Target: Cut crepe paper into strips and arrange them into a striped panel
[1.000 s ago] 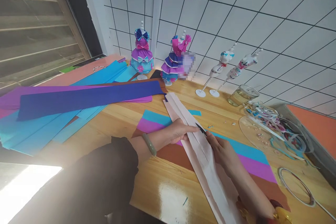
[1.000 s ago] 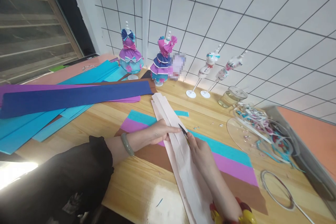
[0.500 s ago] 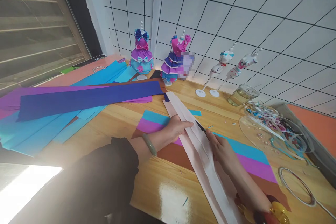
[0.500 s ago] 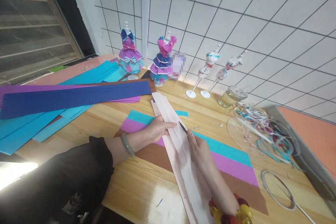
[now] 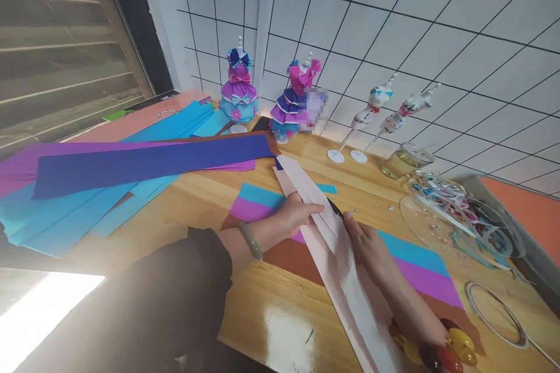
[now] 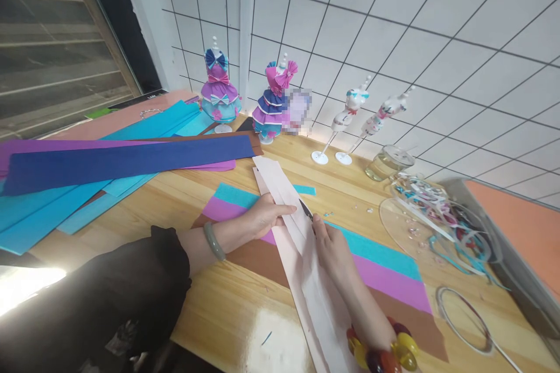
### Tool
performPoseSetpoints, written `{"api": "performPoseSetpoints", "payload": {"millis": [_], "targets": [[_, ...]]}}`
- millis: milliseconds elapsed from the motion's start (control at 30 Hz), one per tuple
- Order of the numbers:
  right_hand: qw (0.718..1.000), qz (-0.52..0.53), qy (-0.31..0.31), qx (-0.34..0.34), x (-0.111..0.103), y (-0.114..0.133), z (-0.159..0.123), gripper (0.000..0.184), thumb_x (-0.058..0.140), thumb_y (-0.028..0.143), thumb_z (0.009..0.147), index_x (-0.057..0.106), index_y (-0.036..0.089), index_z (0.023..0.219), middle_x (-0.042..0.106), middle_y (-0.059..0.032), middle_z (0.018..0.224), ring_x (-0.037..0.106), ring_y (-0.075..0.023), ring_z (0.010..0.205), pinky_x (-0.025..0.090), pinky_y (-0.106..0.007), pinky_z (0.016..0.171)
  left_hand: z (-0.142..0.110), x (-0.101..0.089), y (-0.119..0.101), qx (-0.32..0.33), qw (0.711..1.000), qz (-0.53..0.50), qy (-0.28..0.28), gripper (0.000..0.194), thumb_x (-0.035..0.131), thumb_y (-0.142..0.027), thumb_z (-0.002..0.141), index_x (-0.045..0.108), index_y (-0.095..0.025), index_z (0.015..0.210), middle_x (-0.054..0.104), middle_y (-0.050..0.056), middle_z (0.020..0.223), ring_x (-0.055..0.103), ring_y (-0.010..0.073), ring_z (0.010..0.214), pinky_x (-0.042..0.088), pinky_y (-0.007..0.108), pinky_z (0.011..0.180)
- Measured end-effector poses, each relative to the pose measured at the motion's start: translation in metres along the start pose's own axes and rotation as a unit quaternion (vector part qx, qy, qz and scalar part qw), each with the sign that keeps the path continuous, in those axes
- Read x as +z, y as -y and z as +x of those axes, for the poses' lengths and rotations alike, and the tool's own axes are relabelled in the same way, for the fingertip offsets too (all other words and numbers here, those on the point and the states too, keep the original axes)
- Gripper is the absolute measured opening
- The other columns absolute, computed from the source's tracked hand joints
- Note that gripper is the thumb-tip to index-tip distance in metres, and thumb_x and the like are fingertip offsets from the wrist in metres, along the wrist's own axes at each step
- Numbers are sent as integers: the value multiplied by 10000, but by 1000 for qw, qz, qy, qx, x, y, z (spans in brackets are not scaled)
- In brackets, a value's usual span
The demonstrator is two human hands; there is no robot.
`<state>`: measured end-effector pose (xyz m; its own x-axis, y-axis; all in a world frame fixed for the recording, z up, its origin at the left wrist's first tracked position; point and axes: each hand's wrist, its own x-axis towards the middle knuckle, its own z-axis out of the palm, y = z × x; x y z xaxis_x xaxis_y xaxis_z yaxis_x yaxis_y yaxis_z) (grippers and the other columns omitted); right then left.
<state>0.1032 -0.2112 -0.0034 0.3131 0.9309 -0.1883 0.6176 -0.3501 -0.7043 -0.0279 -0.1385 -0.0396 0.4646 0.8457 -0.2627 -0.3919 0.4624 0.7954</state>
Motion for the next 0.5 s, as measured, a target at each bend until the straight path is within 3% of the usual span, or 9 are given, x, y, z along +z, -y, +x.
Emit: {"api": "performPoseSetpoints", "payload": {"millis": [500], "targets": [[1000, -12, 4, -7, -2, 2, 1, 490, 334, 644, 740, 412, 209, 530, 478, -19, 530, 366, -148, 505, 265, -259, 465, -1, 1, -1, 2, 1000, -21, 2, 266, 704, -96, 569, 599, -133, 811, 667, 108, 883, 627, 240, 850, 487, 365, 735]]}}
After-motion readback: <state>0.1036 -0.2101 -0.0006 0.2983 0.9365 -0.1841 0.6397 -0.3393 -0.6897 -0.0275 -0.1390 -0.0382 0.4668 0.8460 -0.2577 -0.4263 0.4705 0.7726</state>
